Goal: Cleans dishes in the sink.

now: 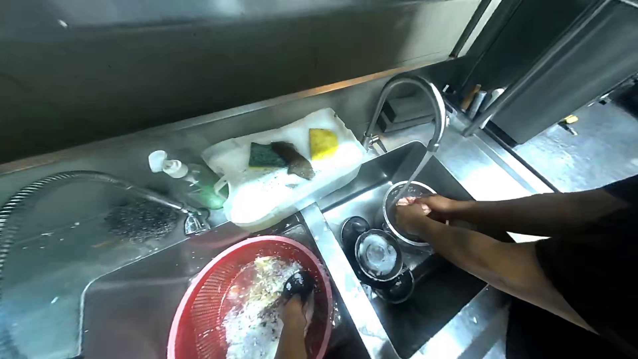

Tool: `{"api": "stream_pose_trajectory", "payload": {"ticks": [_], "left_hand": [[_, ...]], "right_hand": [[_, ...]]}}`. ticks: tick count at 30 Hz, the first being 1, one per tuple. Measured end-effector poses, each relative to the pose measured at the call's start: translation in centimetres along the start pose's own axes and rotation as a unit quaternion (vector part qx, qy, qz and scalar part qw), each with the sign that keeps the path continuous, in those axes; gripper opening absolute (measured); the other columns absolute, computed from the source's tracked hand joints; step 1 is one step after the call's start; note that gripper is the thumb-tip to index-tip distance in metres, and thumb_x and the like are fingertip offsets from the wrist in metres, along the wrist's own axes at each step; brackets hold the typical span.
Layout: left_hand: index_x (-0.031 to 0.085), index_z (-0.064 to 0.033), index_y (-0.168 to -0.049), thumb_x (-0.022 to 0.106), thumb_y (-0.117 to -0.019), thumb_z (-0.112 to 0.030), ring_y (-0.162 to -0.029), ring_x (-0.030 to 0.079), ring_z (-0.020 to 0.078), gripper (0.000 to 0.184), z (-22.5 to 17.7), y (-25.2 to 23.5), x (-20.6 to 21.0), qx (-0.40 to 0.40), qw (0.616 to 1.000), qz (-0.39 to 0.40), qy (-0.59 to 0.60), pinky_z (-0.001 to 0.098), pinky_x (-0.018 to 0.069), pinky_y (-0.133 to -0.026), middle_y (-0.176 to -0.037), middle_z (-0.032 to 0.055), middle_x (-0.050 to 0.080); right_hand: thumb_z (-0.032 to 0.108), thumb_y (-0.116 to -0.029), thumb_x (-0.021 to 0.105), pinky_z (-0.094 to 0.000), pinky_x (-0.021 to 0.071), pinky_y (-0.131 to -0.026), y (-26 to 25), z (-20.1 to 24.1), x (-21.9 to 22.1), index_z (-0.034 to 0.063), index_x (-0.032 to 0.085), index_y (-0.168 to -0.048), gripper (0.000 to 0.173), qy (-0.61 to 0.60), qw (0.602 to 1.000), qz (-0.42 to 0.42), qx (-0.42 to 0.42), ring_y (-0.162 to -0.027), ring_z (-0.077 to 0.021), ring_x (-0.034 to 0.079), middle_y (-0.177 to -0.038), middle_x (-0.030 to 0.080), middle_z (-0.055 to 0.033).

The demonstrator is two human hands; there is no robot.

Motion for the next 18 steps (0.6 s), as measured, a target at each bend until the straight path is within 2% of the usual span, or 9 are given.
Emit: {"api": "stream_pose_trajectory", "payload": {"ticks": [2,3,6,9,11,12,14,16,18], "left_hand": [[0.042,-0.0007,-0.148,0.064,-0.0962,-0.007,-0.115,0.062,0.0432,0.056,0.1,-0.2,0.0,0.015,0.998,-0.023,-0.047,0.0602,0.0571,-0.086,-0.136,0.0296,0.055],[0.043,-0.0005,-0.147,0.066,-0.0954,-0.007,-0.115,0.062,0.0439,0.056,0.2,0.3,-0.4,0.03,0.996,-0.034,-0.077,0.0611,0.0568,-0.087,-0.136,0.0297,0.056],[0.04,-0.0015,-0.15,0.066,-0.0961,-0.009,-0.115,0.063,0.0431,0.06,-1.1,3.6,-2.5,0.071,0.991,-0.023,-0.108,0.0604,0.0567,-0.089,-0.137,0.0295,0.056],[0.031,-0.0056,-0.154,0.059,-0.1011,-0.011,-0.105,0.068,0.0423,0.06,-3.0,8.8,-7.6,0.032,0.995,0.022,-0.088,0.0566,0.0612,-0.079,-0.133,0.0307,0.056],[0.035,-0.0088,-0.153,0.057,-0.0997,-0.008,-0.105,0.066,0.0433,0.057,-4.2,12.3,-11.9,0.014,0.998,0.033,-0.052,0.0576,0.0598,-0.079,-0.132,0.0304,0.056],[0.04,-0.009,-0.151,0.056,-0.0996,-0.009,-0.105,0.065,0.0432,0.054,-5.0,14.1,-13.8,0.011,0.999,0.033,-0.029,0.0576,0.0587,-0.079,-0.132,0.0297,0.056],[0.049,-0.007,-0.145,0.054,-0.104,-0.025,-0.11,0.064,0.0412,0.045,-6.1,16.7,-17.7,0.003,0.999,0.034,0.018,0.0588,0.0568,-0.084,-0.133,0.026,0.058],[0.052,-0.0111,-0.141,0.047,-0.1056,-0.047,-0.107,0.064,0.0368,0.051,-7.2,18.6,-20.4,-0.012,0.996,0.048,0.081,0.0572,0.0551,-0.082,-0.128,0.0206,0.062],[0.051,-0.0177,-0.14,0.035,-0.1027,-0.065,-0.108,0.065,0.0376,0.062,-8.4,19.8,-21.6,-0.026,0.983,0.085,0.163,0.0604,0.0556,-0.08,-0.128,0.0184,0.064]], "right_hand": [[-0.008,-0.0936,0.058,-0.0271,0.054,-0.087,-2.1,-6.1,0.2,-0.0212,0.056,-0.121,0.031,-0.013,0.995,0.051,-0.083,-0.098,-0.0315,0.066,-0.114,0.063,-0.0368],[-0.007,-0.0938,0.059,-0.0263,0.054,-0.087,-2.8,-8.3,0.2,-0.0208,0.054,-0.123,0.033,-0.005,0.993,0.071,-0.09,-0.099,-0.0307,0.065,-0.115,0.062,-0.0368],[-0.007,-0.0924,0.061,-0.0283,0.0536,-0.09,-2.7,-7.7,0.6,-0.018,0.054,-0.128,0.038,0.018,0.995,0.073,-0.068,-0.103,-0.0292,0.066,-0.119,0.063,-0.0343],[-0.005,-0.0885,0.064,-0.0312,0.0555,-0.089,-3.4,-9.9,1.1,-0.018,0.055,-0.126,0.04,-0.007,0.986,0.081,-0.145,-0.1,-0.0272,0.068,-0.114,0.065,-0.0324],[-0.005,-0.0887,0.066,-0.0328,0.0566,-0.089,-3.1,-11.6,1.7,-0.0159,0.06,-0.122,0.035,-0.014,0.984,0.095,-0.15,-0.097,-0.024,0.069,-0.109,0.069,-0.0275],[-0.002,-0.0904,0.066,-0.0341,0.0571,-0.09,-2.4,-12.5,2.0,-0.0128,0.06,-0.124,0.036,-0.017,0.983,0.096,-0.155,-0.098,-0.0217,0.069,-0.111,0.07,-0.0234],[0.009,-0.0958,0.066,-0.0382,0.0583,-0.094,0.0,-13.8,3.2,-0.0045,0.055,-0.135,0.042,-0.017,0.976,0.097,-0.194,-0.106,-0.0182,0.069,-0.119,0.069,-0.0146],[0.008,-0.0948,0.066,-0.038,0.06,-0.093,1.2,-13.2,4.5,-0.0006,0.057,-0.133,0.041,-0.02,0.969,0.114,-0.217,-0.104,-0.0164,0.07,-0.118,0.071,-0.0101],[0.01,-0.0946,0.068,-0.0372,0.0601,-0.091,2.1,-11.7,5.7,0.0016,0.058,-0.134,0.042,0.004,0.966,0.139,-0.219,-0.102,-0.0152,0.07,-0.116,0.071,-0.0087]]}}
Point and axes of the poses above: each hand's wrist, its own y-axis away from the middle knuckle, its own x-axis out of the palm, z = x × y, the point moved 3 cm from there along -y, towards the middle knuckle
